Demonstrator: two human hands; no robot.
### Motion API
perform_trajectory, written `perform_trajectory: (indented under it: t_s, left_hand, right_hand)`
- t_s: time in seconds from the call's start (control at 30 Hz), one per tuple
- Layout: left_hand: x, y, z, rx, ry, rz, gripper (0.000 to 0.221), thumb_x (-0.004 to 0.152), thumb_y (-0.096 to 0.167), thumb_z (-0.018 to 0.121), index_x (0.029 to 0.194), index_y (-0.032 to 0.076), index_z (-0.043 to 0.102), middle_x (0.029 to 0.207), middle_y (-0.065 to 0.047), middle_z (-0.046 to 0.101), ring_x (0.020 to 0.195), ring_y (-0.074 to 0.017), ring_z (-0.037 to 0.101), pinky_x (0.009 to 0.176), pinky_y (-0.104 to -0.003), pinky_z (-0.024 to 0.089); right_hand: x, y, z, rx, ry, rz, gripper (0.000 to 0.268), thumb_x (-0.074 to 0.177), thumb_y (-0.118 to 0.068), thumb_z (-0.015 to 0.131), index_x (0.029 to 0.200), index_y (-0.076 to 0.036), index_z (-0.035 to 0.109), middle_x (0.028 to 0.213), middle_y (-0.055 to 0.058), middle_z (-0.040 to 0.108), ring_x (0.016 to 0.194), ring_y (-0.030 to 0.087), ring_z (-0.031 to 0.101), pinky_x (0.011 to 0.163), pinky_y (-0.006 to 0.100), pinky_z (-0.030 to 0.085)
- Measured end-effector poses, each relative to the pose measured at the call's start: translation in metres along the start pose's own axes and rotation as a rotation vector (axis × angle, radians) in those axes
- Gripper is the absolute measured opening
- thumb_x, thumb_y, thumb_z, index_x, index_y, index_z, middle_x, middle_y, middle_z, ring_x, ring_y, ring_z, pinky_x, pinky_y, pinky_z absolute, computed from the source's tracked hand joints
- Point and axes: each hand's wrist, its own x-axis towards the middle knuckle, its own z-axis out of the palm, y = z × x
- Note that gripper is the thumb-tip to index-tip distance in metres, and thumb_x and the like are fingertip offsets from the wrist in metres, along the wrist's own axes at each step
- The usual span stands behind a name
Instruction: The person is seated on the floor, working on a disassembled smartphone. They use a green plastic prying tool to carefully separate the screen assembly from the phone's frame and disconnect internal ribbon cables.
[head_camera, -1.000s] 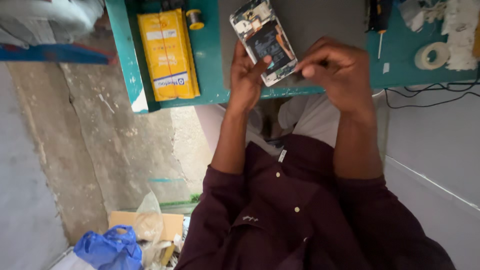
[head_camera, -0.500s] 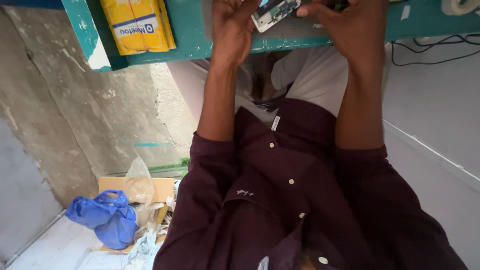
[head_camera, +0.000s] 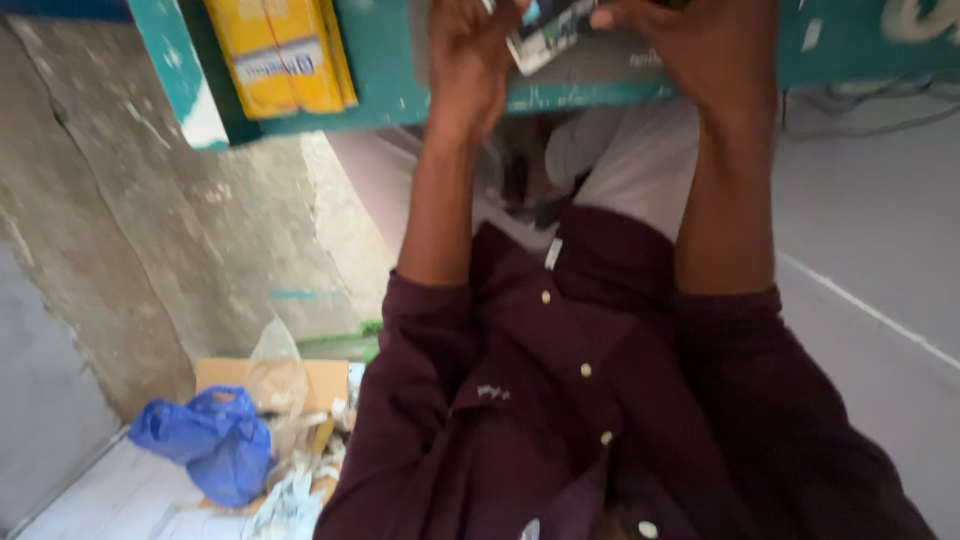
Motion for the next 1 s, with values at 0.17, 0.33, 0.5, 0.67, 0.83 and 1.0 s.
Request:
perform_trajectory:
  t_s: [0.17,0.33,0.5,0.67,0.83,1.0]
  left_hand:
    - [0.008,0.01,0.011,-0.015,-0.041,-0.011,0.044,0.105,-0.01,0.062,0.142,0.001,0.04,0.112,-0.017,0.072,0.099,-0.0244,0.074,0.087,-0.04,0.063]
    - [0.007,0.009,0.012,0.005,-0.073,0.04,0.06,0.104,-0.01,0.062,0.154,0.008,0.033,0.117,-0.016,0.073,0.103,-0.0222,0.074,0.089,-0.037,0.063]
    - [0.007,0.006,0.01,-0.004,-0.019,-0.033,0.061,0.103,-0.014,0.061,0.154,0.002,0.032,0.121,-0.019,0.07,0.106,-0.0252,0.073,0.092,-0.04,0.062]
    - [0.006,0.002,0.006,-0.027,-0.033,-0.027,0.061,0.103,-0.016,0.06,0.155,0.003,0.034,0.129,-0.018,0.069,0.117,-0.0258,0.071,0.103,-0.043,0.061]
    - [0.011,0.008,0.012,-0.021,-0.027,-0.01,0.065,0.101,-0.014,0.059,0.156,0.007,0.033,0.13,-0.018,0.068,0.12,-0.026,0.069,0.101,-0.043,0.061]
    - [0.006,0.012,0.016,-0.059,0.0,-0.049,0.061,0.104,-0.012,0.059,0.156,0.005,0.032,0.131,-0.017,0.068,0.118,-0.026,0.069,0.098,-0.043,0.061]
  right_hand:
    - [0.002,-0.011,0.007,-0.081,0.001,0.105,0.019,0.097,-0.006,0.095,0.094,0.001,0.077,0.086,0.005,0.072,0.073,0.012,0.066,0.065,0.023,0.047]
    - [0.005,-0.015,0.011,-0.09,0.067,0.072,0.018,0.093,-0.009,0.093,0.092,0.001,0.078,0.085,0.007,0.071,0.07,0.012,0.062,0.064,0.024,0.043]
    - [0.002,-0.022,0.0,0.01,0.09,0.048,0.015,0.097,-0.002,0.086,0.107,0.001,0.075,0.093,0.008,0.07,0.081,0.013,0.062,0.071,0.025,0.046]
    - [0.021,-0.039,-0.025,0.412,0.231,0.346,0.017,0.111,-0.009,0.071,0.096,0.0,0.071,0.082,0.002,0.066,0.069,0.012,0.057,0.063,0.025,0.042]
    - [0.043,-0.066,-0.031,-0.56,0.328,-0.224,0.007,0.11,0.001,0.08,0.106,0.003,0.075,0.091,0.014,0.069,0.082,0.025,0.067,0.072,0.035,0.05]
    - [0.015,-0.072,-0.02,-0.082,0.036,-0.049,0.014,0.103,-0.007,0.084,0.116,-0.003,0.077,0.102,0.011,0.073,0.083,0.016,0.067,0.07,0.026,0.051]
